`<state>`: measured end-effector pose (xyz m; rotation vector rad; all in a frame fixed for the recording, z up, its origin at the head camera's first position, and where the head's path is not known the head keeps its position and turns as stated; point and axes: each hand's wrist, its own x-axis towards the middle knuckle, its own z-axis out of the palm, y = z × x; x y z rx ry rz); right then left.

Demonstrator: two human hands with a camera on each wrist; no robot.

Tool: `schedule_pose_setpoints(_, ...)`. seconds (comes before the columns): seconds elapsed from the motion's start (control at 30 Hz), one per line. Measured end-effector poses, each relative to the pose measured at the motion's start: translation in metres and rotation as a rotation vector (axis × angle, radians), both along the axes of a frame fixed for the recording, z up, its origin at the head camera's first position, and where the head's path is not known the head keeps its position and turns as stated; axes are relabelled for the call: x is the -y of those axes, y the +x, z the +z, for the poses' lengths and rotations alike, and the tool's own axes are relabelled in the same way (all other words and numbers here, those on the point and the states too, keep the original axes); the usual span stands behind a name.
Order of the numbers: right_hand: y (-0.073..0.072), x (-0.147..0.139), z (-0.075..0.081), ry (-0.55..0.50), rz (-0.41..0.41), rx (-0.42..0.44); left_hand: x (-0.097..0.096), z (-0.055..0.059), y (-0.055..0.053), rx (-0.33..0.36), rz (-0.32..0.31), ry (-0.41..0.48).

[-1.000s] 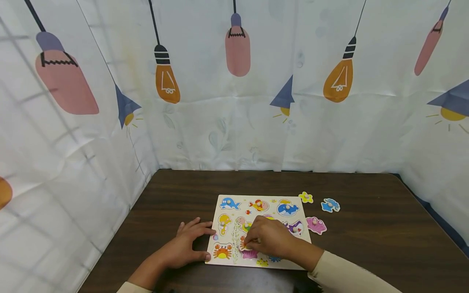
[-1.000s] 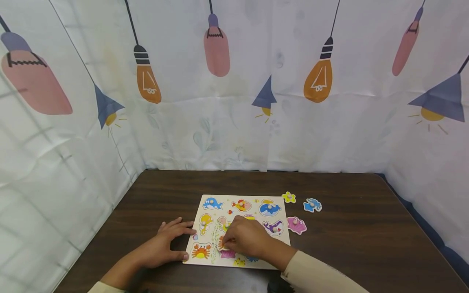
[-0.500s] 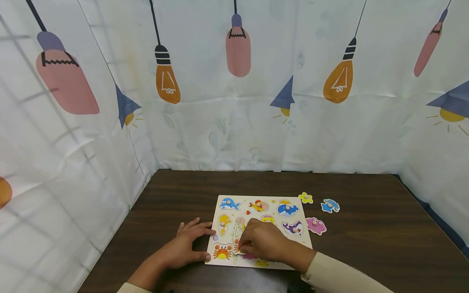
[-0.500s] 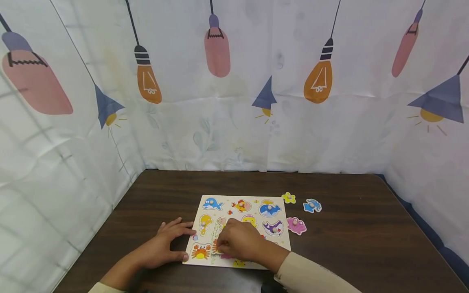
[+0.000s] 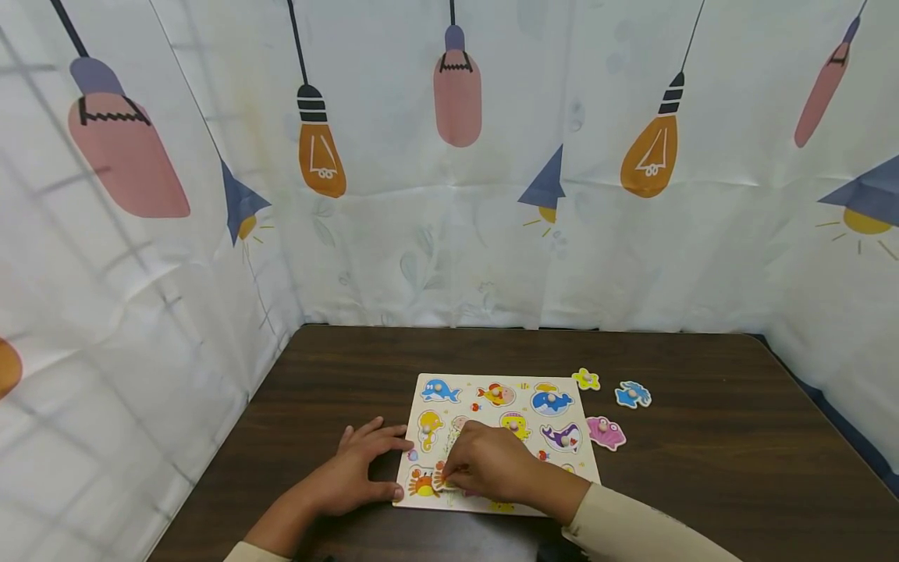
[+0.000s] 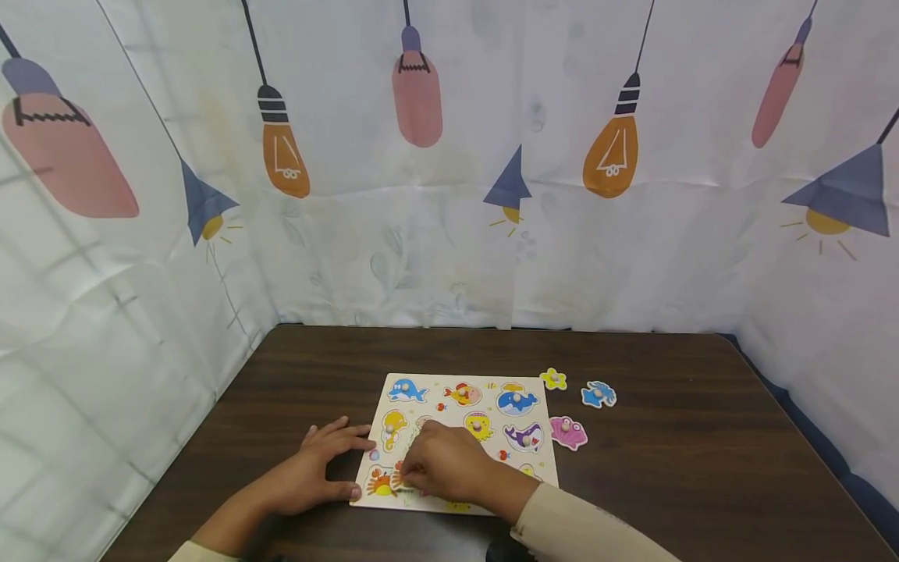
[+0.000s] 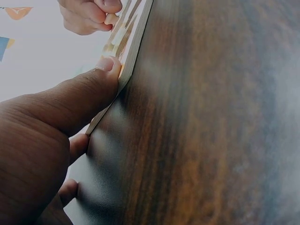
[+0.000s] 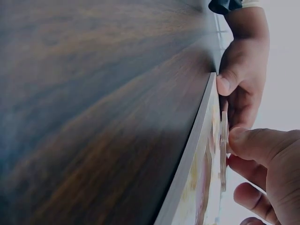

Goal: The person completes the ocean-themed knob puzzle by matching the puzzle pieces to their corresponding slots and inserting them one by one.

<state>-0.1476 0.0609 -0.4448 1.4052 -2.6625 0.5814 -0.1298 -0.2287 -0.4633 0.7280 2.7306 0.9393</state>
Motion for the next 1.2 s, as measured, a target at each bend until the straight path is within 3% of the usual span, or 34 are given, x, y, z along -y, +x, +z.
schedule_pose_setpoints(1.2,0.0,0.034,-0.008,0.009,0.017,-0.018,0.001,-0.002,0.001,0.013,0.01,-0.006)
